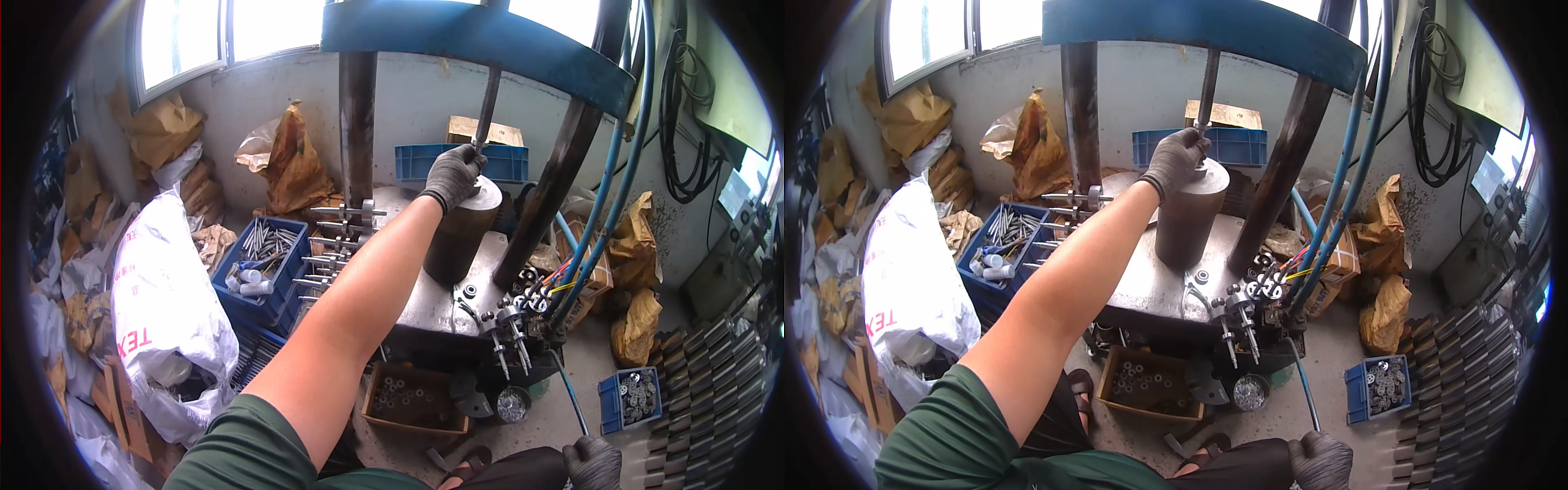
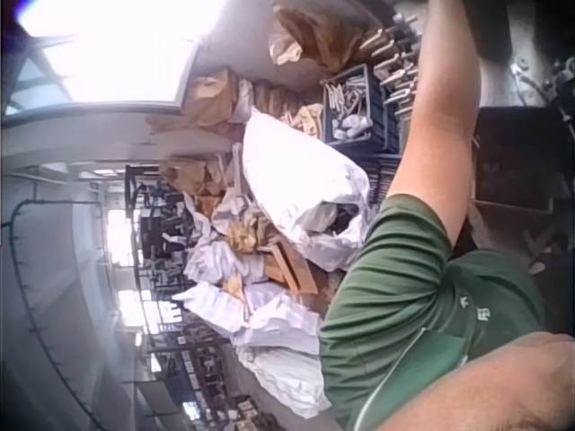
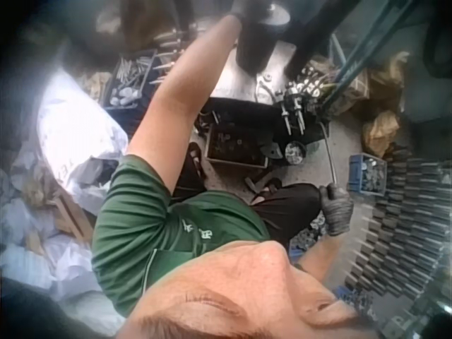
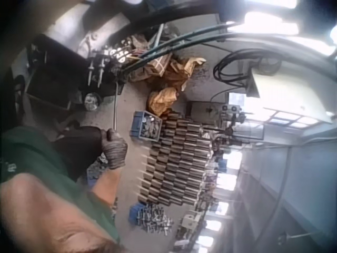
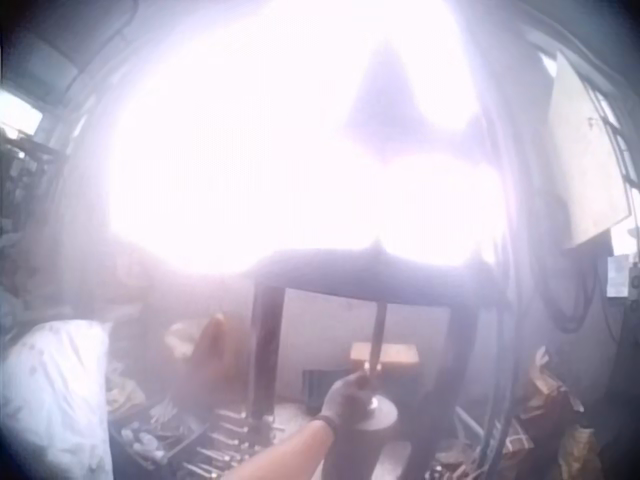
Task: Operates a manual press machine to assemble metal mechanical parts.
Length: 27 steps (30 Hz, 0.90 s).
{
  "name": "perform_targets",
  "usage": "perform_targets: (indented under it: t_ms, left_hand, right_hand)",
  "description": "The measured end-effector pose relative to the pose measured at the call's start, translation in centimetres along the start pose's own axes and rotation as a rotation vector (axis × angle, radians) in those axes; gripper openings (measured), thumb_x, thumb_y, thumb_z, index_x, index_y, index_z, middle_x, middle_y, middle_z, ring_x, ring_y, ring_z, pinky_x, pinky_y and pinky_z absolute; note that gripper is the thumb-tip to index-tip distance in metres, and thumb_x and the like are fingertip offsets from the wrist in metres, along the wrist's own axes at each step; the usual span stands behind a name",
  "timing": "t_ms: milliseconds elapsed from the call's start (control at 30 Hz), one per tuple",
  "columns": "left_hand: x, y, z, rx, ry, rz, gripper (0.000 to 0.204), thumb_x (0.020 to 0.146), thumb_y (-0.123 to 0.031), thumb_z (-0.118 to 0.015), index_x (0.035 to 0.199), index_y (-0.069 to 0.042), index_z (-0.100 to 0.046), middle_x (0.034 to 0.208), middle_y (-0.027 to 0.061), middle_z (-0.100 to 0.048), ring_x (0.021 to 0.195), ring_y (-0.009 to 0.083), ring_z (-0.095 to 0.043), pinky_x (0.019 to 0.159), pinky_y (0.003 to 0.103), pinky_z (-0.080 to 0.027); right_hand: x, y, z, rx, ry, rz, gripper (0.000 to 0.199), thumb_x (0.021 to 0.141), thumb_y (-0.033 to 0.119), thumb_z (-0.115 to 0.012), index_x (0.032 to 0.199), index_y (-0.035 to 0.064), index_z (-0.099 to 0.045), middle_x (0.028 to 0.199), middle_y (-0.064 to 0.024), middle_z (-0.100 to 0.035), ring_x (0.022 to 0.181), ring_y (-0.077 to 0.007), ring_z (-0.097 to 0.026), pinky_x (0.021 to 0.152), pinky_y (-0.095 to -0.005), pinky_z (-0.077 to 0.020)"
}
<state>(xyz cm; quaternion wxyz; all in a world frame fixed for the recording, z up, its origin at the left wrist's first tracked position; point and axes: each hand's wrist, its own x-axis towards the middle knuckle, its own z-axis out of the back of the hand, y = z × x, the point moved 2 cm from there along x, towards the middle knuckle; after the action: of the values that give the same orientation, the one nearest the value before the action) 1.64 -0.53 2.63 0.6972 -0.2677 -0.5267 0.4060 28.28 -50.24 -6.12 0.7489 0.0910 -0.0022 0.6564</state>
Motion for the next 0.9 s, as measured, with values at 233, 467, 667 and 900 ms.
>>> perform_targets:
  t_ms: [233,467,667,900]
  left_hand:
    - [0.3,0.8,-0.1,-0.118,0.015,0.026,0.027,0.099,-0.021,-0.068,0.124,-0.011,-0.071,0.077,0.005,-0.064,0.065,0.0121,-0.059,0.066,0.034,-0.058]
    - [1.2,1.9,0.6,-0.157,0.008,0.023,0.03,0.095,-0.027,-0.074,0.117,-0.006,-0.07,0.081,0.0049,-0.066,0.072,0.0123,-0.063,0.063,0.033,-0.059]
    - [-0.1,-0.3,0.5,-0.31,0.013,0.044,0.035,0.093,-0.03,-0.076,0.114,-0.004,-0.065,0.089,0.0034,-0.065,0.077,0.0118,-0.061,0.06,0.028,-0.056]
    - [2.4,4.3,1.2,-0.58,-0.053,-0.018,0.027,0.098,-0.023,-0.065,0.118,-0.005,-0.06,0.099,0.0064,-0.064,0.086,0.0172,-0.062,0.067,0.034,-0.061]
  right_hand:
    - [0.2,0.3,0.3,-0.003,-0.004,-0.018,0.024,0.089,0.026,-0.073,0.077,0.0055,-0.065,0.073,-0.0217,-0.064,0.071,-0.0402,-0.066,0.064,-0.0482,-0.0514]
    - [6.4,-0.1,4.3,0.154,-0.318,0.066,0.014,0.085,0.008,-0.072,0.097,0.0011,-0.07,0.085,-0.0185,-0.068,0.075,-0.0358,-0.068,0.071,-0.0433,-0.0544]
    - [20.0,-3.4,9.8,0.247,-0.905,0.219,0.012,0.095,0.0,-0.063,0.105,-0.0023,-0.069,0.097,-0.019,-0.07,0.091,-0.0308,-0.07,0.085,-0.0381,-0.0541]
    - [20.1,-2.9,9.7,0.145,-0.665,0.127,0.018,0.1,0.008,-0.063,0.114,-0.0033,-0.067,0.101,-0.0111,-0.072,0.09,-0.0153,-0.066,0.082,-0.0305,-0.0535]
